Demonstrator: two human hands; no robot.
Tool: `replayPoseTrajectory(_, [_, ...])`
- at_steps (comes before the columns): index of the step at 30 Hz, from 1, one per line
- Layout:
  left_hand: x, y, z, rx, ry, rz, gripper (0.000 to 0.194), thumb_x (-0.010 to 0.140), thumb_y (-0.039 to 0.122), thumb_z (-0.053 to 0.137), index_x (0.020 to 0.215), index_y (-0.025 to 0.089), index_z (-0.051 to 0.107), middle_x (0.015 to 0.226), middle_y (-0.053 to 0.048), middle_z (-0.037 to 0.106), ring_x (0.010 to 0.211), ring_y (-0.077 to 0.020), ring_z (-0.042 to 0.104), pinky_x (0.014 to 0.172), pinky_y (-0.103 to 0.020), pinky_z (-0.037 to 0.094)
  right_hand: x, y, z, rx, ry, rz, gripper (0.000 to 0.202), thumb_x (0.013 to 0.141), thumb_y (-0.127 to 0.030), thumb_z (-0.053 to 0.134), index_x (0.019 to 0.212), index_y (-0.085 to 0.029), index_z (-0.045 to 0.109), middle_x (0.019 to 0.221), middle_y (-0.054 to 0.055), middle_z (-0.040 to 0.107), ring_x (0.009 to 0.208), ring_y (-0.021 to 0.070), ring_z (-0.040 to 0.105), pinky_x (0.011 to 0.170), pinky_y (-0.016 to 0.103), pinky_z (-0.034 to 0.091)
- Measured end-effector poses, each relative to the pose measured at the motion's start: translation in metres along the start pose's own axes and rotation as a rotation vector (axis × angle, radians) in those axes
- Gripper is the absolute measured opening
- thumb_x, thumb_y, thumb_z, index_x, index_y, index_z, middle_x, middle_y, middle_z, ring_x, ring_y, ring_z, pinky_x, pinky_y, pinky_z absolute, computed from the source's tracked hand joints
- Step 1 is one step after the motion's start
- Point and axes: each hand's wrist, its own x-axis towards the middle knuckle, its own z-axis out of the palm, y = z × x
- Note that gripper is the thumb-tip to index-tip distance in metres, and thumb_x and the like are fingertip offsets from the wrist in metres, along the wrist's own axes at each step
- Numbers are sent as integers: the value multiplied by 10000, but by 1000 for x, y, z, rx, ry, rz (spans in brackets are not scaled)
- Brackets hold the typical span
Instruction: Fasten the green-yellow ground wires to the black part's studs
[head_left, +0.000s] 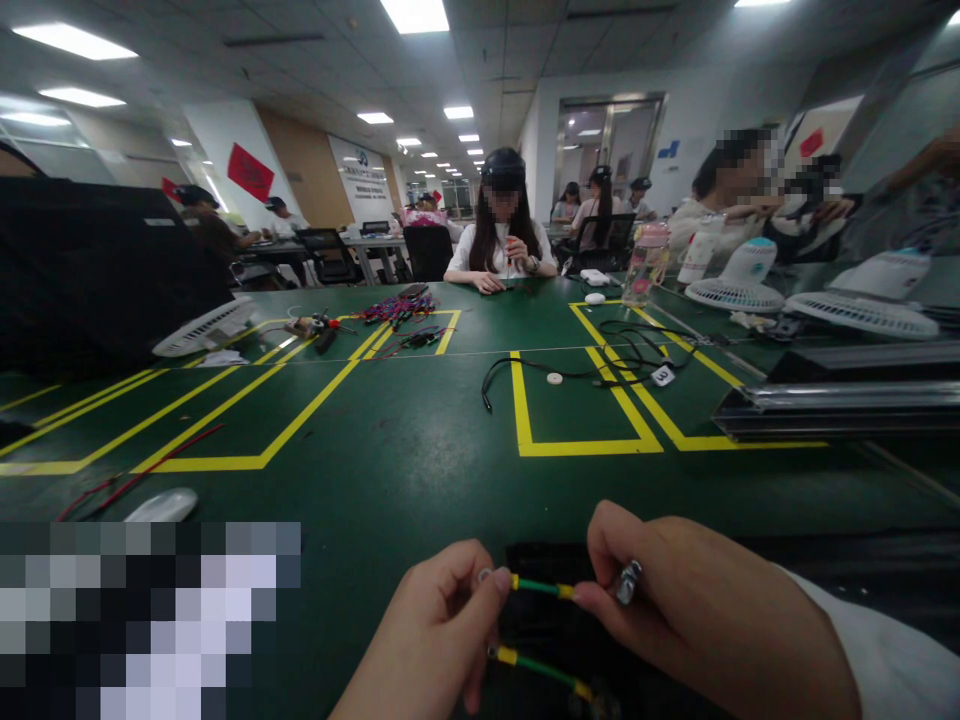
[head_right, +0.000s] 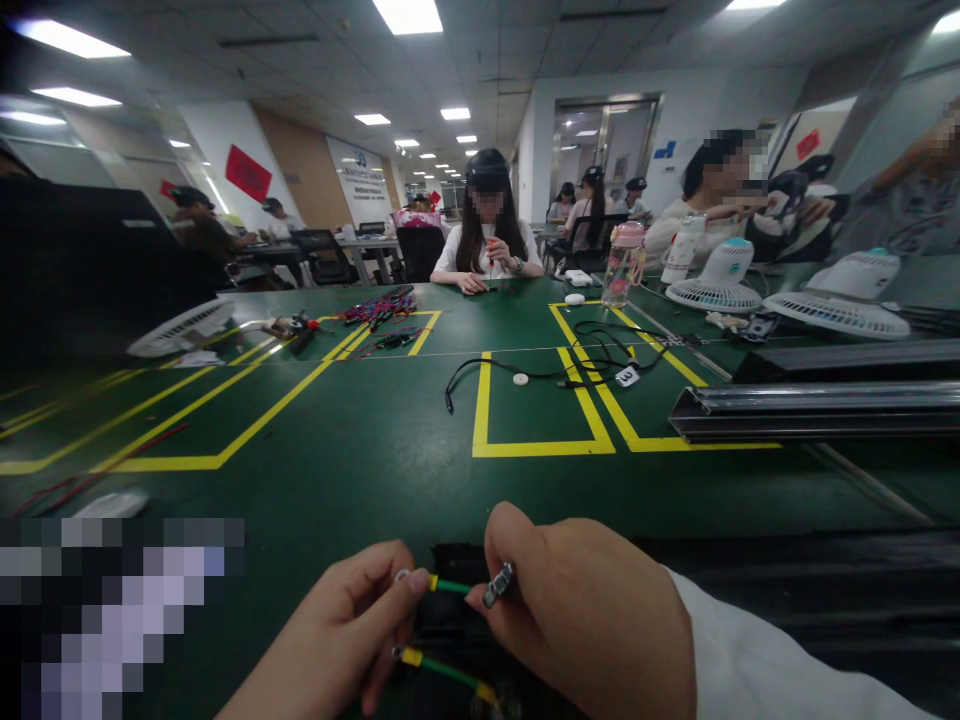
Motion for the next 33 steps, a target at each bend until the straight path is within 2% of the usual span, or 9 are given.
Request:
replayPoseTrajectory(9, [1, -2, -1, -3, -10, 4, 357, 884, 478, 504, 648, 217, 437, 449, 105, 475, 278, -52, 384, 292, -139, 233, 1, 1, -3, 16, -27, -10, 206, 759, -154, 645, 724, -249, 466, 506, -52, 621, 373, 171, 564, 383, 240, 185])
replayPoseTrajectory(13, [0, 0, 0, -3, 1, -8, 359, 868, 498, 517, 652, 222, 433, 479, 96, 500, 285, -55, 396, 295, -147, 247, -1, 11, -12, 107, -7, -19, 187, 812, -179, 600, 755, -257, 439, 547, -67, 600, 403, 144, 538, 390, 227, 287])
replayPoseTrajectory(16, [-2, 3, 1, 14, 16, -5, 351, 877, 466, 511, 640, 216, 445, 447, 106, 466, 286, -50, 382, 309, -147, 229, -5, 18, -18, 215, 20, -7, 148, 852, -204, 549, 772, -264, 439, 558, -79, 567, 419, 135, 517, 406, 224, 354])
replayPoseTrajectory(20, [-3, 5, 1, 9, 32, -5, 340, 880, 451, 504, 643, 214, 450, 443, 108, 458, 283, -45, 368, 308, -145, 214, -12, 25, -14, 266, -22, 25, 108, 852, -192, 543, 807, -264, 478, 635, -66, 590, 491, 136, 548, 469, 236, 421])
replayPoseTrajectory(24, [-2, 1, 0, -11, 15, -11, 329, 876, 449, 507, 651, 220, 437, 460, 107, 473, 275, -43, 379, 294, -141, 213, -16, 31, -9, 301, -102, 30, 95, 864, -193, 521, 809, -262, 487, 664, -54, 590, 527, 144, 551, 491, 249, 429])
replayPoseTrajectory(33, [-2, 2, 1, 4, 15, -8, 321, 894, 420, 484, 653, 211, 445, 465, 103, 474, 289, -39, 386, 301, -137, 214, -12, 28, -8, 303, -144, 56, 109, 840, -178, 550, 818, -263, 486, 675, -53, 611, 536, 155, 562, 495, 259, 417])
